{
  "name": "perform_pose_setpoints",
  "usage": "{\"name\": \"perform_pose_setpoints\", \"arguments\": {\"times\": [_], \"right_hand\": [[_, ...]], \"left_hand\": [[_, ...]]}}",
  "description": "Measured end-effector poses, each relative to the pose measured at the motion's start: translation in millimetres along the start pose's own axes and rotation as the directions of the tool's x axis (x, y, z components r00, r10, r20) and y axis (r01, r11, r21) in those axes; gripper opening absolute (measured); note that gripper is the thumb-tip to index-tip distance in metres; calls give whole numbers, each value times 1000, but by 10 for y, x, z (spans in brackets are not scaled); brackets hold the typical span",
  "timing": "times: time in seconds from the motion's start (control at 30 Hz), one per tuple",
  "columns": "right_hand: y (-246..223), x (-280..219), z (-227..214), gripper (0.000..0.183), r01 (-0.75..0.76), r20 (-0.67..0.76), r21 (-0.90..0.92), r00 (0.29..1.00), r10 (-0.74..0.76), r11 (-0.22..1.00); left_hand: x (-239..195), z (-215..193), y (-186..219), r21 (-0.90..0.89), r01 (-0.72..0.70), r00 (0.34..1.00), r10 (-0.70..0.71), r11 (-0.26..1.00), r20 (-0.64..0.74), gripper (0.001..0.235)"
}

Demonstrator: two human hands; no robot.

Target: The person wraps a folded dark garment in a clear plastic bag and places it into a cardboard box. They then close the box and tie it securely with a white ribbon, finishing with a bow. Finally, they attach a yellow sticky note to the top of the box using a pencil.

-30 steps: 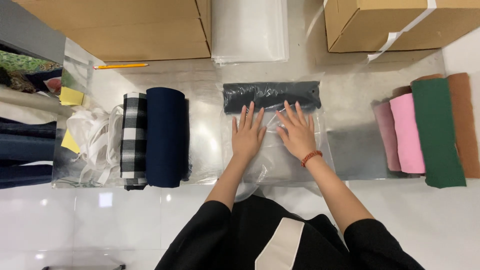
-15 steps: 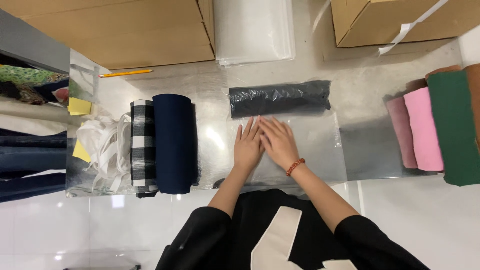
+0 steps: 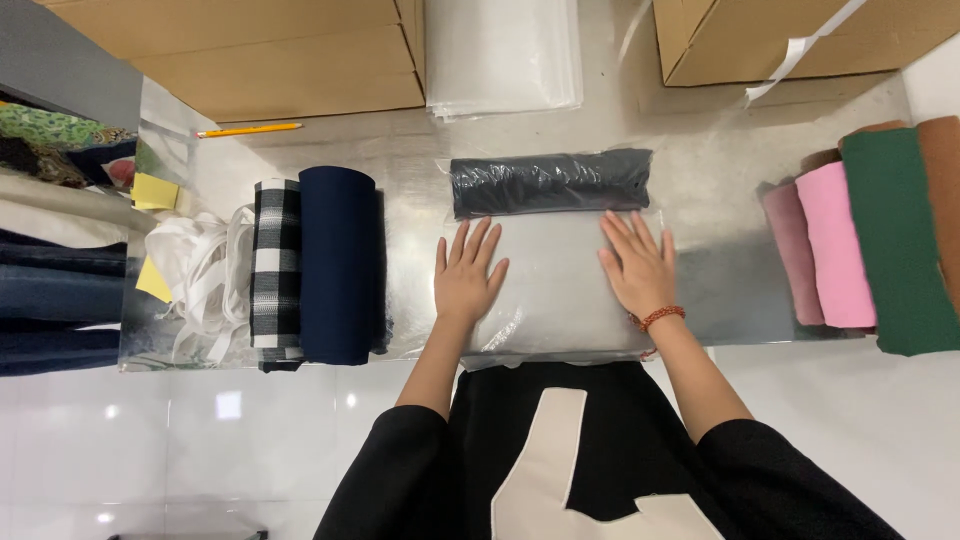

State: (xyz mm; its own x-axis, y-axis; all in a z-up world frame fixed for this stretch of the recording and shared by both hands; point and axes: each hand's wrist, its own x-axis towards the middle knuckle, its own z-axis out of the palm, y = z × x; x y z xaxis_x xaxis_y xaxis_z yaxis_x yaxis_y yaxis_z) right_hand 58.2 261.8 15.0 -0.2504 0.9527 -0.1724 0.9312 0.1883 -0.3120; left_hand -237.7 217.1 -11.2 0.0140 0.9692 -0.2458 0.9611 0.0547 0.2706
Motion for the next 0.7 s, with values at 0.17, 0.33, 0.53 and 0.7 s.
{"name": "perform_pose_setpoints", "arguments": {"times": [0.17,0.33,0.53,0.7], "right_hand": [[166,-92,87,55,-85,-69,-7,994,84,996],[-16,-140,211,53,-227,-91,16,969,228,974],[-172,-218,263,55,-329,-101,49,938,332,943],[-186,-411,281,54,-258,-160,139,947,279,956]], "left_hand": [[-181,-92,-119,-3,117,993,-117,993,-17,68],[-232,-133,56,-41,175,984,-176,984,-20,68],[-180,15,641,-113,269,960,-276,957,-53,71],[-436,424,995,-108,-103,983,84,989,-164,64]]}}
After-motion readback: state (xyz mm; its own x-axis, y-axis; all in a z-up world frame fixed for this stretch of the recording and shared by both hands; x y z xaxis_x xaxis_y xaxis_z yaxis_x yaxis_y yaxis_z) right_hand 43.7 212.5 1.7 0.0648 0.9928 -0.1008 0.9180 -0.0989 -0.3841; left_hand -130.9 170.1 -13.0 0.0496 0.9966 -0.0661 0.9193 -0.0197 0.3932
